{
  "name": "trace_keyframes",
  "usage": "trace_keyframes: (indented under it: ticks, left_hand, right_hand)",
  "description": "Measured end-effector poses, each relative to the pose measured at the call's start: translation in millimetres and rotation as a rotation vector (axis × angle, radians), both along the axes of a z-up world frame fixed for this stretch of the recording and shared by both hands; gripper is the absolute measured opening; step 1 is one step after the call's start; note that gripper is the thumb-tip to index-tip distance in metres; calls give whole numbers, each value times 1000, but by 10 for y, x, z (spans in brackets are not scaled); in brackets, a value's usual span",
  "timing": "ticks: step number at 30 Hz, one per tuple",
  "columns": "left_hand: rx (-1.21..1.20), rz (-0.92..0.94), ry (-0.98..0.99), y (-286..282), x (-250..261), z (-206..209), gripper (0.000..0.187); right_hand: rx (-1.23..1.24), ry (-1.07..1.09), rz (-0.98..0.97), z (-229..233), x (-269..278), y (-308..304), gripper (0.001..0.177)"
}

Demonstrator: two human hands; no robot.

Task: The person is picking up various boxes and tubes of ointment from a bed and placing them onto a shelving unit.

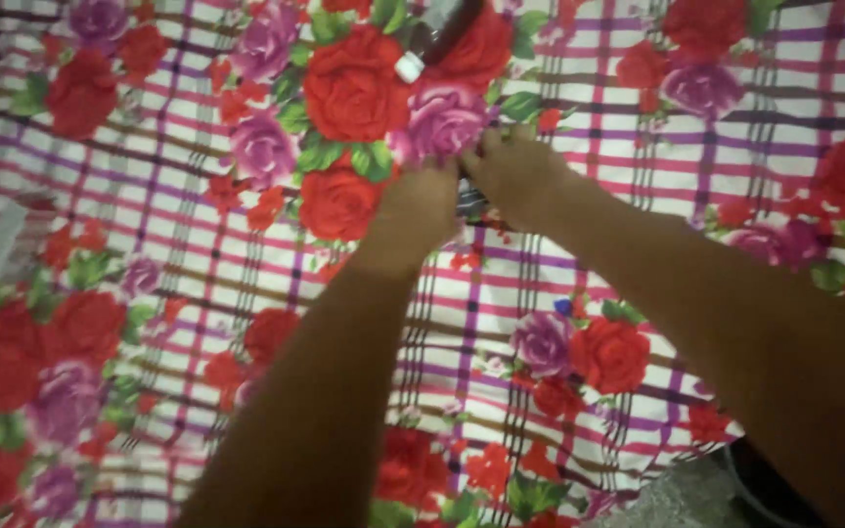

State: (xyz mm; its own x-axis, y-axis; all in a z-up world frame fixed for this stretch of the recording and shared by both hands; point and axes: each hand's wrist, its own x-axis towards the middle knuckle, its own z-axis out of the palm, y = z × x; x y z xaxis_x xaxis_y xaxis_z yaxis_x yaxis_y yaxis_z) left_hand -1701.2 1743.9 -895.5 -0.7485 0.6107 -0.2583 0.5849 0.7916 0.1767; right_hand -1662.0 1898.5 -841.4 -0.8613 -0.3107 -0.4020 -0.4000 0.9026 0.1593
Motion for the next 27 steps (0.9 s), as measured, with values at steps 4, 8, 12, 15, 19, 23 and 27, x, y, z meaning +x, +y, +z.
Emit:
trace_keyframes:
  ticks: [4, 8, 12, 15, 19, 23, 27]
  left_hand:
    - [-76, -47, -76, 155, -291, -120, 71]
    - [61, -80, -8, -37, -93, 29, 53]
    - [-7, -61, -17, 22, -166, 121, 58]
    - [-56, -100, 47, -45, -225, 232, 63]
    - [-186, -127, -62, -7, -229, 413, 67]
    - [-140, -172, -135, 30, -277, 423, 68]
    - [-261, -139, -151, 23, -234, 495, 55]
  right_hand:
    - [-52, 69, -36, -402, -309, 182, 79]
    - [-34, 4, 76, -429, -207, 38, 69]
    - [13, 25, -40, -347, -297, -7, 68]
    - [12, -41, -27, -360, -246, -133, 72]
    - [54, -32, -66, -273, -322, -220, 77]
    - [102, -104, -306, -72, -238, -278, 80]
    - [209, -225, -422, 16, -349, -475, 110]
